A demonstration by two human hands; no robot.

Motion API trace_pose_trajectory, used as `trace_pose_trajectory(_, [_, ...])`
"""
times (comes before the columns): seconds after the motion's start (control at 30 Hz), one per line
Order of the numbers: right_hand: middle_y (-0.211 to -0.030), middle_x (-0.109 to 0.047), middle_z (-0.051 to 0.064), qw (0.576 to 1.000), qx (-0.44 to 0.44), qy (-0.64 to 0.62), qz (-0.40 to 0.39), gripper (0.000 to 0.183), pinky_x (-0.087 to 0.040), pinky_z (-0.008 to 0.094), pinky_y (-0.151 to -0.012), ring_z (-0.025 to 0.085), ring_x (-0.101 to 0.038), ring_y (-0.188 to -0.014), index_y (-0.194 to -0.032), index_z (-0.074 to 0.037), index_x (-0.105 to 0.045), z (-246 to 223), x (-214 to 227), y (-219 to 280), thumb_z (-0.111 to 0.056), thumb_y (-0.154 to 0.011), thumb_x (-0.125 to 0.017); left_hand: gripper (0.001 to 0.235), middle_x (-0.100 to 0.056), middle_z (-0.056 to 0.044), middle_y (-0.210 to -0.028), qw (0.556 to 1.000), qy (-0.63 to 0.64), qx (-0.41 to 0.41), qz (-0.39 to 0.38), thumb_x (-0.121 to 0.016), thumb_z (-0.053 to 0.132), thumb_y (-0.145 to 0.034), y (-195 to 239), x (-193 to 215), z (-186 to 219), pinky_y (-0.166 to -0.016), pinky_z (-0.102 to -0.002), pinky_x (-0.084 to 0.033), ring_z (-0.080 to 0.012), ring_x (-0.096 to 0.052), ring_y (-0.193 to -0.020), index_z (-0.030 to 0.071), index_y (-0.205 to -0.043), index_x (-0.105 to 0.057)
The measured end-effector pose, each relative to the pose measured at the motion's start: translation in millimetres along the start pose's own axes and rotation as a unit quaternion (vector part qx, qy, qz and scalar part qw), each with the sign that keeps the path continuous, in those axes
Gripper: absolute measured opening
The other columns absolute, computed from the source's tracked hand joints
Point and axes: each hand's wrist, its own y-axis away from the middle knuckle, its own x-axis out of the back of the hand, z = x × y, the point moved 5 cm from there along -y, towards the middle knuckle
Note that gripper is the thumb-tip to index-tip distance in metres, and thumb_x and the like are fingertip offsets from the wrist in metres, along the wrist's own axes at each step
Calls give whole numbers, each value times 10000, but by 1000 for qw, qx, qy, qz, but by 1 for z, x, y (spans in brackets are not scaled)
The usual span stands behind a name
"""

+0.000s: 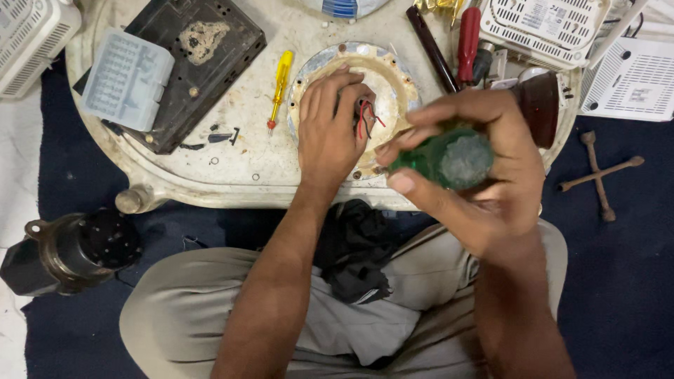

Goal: The person sits on the floor and uses a screwdriver and pliers to work on a circular electrical device with wires. They repeatedly tighten and adjust components on the device, occasionally flipping it over to access different sides.

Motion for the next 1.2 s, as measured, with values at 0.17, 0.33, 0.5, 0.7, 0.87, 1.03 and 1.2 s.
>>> trace_pose_trajectory(0.17, [-1135, -675, 120, 985, 101, -128, -52, 421, -603, 495, -1028, 209, -724, -1112, -1145, -68, -470, 7, 3, -12, -2, -895, -803, 222, -614, -62, -1271, 1000, -2, 1, 1, -736, 84, -923, 1, -1, 0, -1170, -460, -402, -292, -569, -1334, 103, -1122, -639])
trace_pose_trajectory(0.33, [-1194, -705, 182, 978, 89, -174, -77, 354, -554, 533, -1111, 270, -729, -1149, -1202, -11, -540, 16, 15, -4, -11, -945, -784, 235, -608, -69, -1272, 1000, 1, -6, 4, -730, 82, -923, 1, 0, 1, -1176, -468, -396, -297, -563, -1325, 90, -1141, -642])
trace_pose_trajectory(0.5, [-1202, -683, 251, 981, 53, -140, -122, 317, -585, 499, -1090, 327, -702, -1184, -1233, 44, -565, 15, 21, -1, -41, -960, -703, 228, -611, -63, -1271, 1000, 4, -4, 3, -730, 89, -939, 2, -1, -1, -1170, -466, -402, -292, -560, -1328, 95, -1150, -643])
trace_pose_trajectory(0.7, [-857, -652, 109, 981, -14, -188, -48, 224, -613, 331, -747, 158, -681, -789, -1009, -5, -573, 19, 6, -3, -62, -816, -672, 222, -608, -73, -1287, 1000, 3, -1, -3, -728, 96, -945, 2, -2, -1, -1175, -465, -399, -297, -555, -1342, 102, -1149, -641])
trace_pose_trajectory(0.87, [-746, -522, 68, 978, 167, -101, 74, 190, -470, 273, -454, 119, -537, -502, -957, -30, -518, 36, -10, 12, 0, -966, -705, 230, -597, -75, -1290, 1000, -1, -5, -19, -736, 109, -949, 4, -4, 0, -1196, -473, -366, -296, -537, -1350, 96, -1159, -643])
trace_pose_trajectory(1.03, [-651, -502, 25, 978, 131, -128, 104, 184, -473, 278, -424, 90, -490, -469, -912, -55, -499, 42, -15, 34, -10, -1016, -643, 244, -588, -78, -1304, 999, -12, -14, -28, -746, 107, -945, 3, -6, 1, -1213, -493, -349, -296, -522, -1378, 87, -1160, -633])
trace_pose_trajectory(1.2, [-630, -512, 50, 978, 50, -178, 95, 152, -438, 305, -435, 121, -473, -458, -870, -30, -511, 25, -1, 32, -17, -953, -637, 240, -586, -101, -1291, 999, -6, -9, -35, -740, 91, -932, 2, -7, 2, -1190, -492, -356, -311, -520, -1376, 72, -1144, -629])
